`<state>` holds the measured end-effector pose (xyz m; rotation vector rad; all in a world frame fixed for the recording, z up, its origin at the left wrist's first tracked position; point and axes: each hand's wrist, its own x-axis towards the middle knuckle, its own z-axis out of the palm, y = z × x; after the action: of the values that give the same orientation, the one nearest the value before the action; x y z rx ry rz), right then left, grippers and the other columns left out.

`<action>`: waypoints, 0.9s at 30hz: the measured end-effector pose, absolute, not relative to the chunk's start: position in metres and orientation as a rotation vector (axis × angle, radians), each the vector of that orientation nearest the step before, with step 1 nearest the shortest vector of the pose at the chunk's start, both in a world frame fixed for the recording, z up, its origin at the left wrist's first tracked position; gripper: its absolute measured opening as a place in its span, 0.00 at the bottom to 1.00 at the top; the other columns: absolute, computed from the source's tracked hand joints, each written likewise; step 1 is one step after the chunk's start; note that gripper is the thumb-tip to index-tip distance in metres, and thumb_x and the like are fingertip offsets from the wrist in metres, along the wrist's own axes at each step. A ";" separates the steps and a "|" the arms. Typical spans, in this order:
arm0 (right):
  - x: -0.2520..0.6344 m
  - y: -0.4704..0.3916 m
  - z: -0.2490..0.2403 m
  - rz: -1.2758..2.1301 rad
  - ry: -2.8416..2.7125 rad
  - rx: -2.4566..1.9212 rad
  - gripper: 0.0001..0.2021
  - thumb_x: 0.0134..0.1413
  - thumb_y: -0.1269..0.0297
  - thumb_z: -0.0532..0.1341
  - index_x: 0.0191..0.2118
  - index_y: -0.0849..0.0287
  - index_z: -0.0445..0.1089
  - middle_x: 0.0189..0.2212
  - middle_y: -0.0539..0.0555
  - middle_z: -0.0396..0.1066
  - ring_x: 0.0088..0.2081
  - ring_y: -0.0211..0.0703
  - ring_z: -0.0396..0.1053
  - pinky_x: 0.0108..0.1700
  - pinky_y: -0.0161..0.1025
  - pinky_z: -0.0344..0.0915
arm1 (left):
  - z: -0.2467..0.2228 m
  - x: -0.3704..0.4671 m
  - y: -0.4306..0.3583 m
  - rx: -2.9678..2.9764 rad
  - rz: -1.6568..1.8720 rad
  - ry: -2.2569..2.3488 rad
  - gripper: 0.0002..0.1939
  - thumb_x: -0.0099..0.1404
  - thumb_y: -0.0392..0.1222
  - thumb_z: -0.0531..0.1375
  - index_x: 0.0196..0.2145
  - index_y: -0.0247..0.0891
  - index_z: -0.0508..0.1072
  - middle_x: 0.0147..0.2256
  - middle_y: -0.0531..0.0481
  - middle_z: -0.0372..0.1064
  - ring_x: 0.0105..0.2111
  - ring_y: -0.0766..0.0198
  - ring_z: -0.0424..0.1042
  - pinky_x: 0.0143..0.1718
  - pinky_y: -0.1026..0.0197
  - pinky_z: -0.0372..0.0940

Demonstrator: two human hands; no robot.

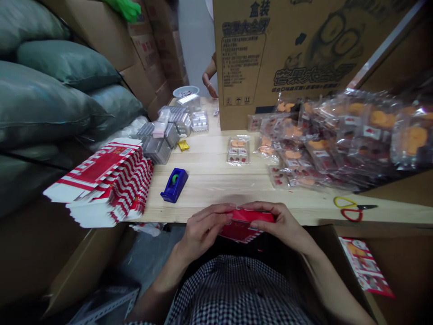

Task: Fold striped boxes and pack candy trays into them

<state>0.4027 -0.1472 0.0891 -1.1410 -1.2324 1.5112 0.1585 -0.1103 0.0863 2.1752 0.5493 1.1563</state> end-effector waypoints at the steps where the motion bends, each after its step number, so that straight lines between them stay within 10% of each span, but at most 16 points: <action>1: 0.402 -0.148 0.087 1.504 -1.216 -1.150 0.16 0.48 0.61 0.72 0.45 0.50 0.79 0.43 0.52 0.79 0.42 0.43 0.76 0.46 0.39 0.73 | 0.086 0.158 -0.111 2.176 1.149 0.549 0.18 0.66 0.25 0.57 0.50 0.39 0.73 0.54 0.43 0.72 0.53 0.59 0.73 0.53 0.52 0.71; 27: 0.401 -0.151 0.098 1.744 -1.360 -1.069 0.15 0.52 0.62 0.70 0.47 0.54 0.77 0.38 0.51 0.80 0.34 0.37 0.76 0.36 0.33 0.73 | 0.091 0.150 -0.116 2.077 1.054 0.556 0.16 0.65 0.26 0.59 0.47 0.40 0.75 0.50 0.44 0.75 0.50 0.59 0.75 0.51 0.53 0.72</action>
<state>0.4007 -0.1513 0.0982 -1.0687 -1.3602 1.7438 0.1497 -0.1164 0.0913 2.0775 0.5557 1.0540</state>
